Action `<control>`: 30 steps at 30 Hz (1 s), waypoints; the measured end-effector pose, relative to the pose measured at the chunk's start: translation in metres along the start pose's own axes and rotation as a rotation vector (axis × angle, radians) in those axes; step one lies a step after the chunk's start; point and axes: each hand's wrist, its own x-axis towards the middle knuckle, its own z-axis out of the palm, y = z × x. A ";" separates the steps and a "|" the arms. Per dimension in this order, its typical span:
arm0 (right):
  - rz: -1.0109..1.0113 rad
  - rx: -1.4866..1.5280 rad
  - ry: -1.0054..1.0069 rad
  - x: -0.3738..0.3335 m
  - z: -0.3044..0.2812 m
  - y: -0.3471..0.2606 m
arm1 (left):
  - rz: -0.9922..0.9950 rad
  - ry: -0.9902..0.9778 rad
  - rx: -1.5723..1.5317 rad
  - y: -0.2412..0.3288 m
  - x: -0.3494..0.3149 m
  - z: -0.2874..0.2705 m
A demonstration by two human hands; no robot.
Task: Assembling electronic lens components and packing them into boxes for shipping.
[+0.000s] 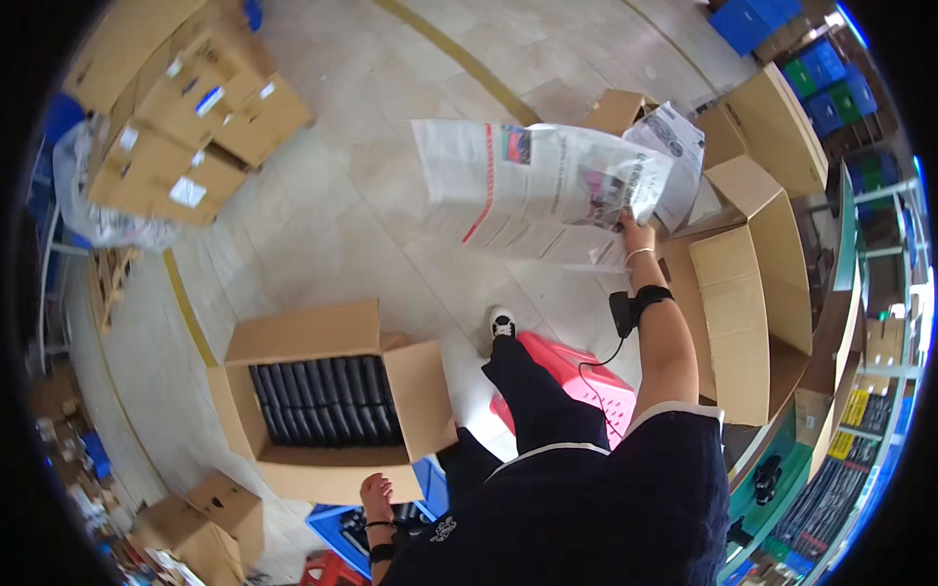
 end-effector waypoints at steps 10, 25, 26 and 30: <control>0.205 0.450 0.392 0.228 -0.102 -0.011 | 0.286 -0.474 0.722 0.108 0.018 0.261; 0.667 0.841 0.801 0.466 -0.032 0.020 | 0.829 -0.548 1.596 0.298 0.179 0.417; 0.735 1.077 0.807 0.468 -0.017 0.017 | 0.702 -0.487 1.581 0.313 0.177 0.422; 0.757 1.358 0.818 0.499 -0.011 0.153 | 0.314 -0.413 1.262 0.387 0.123 0.578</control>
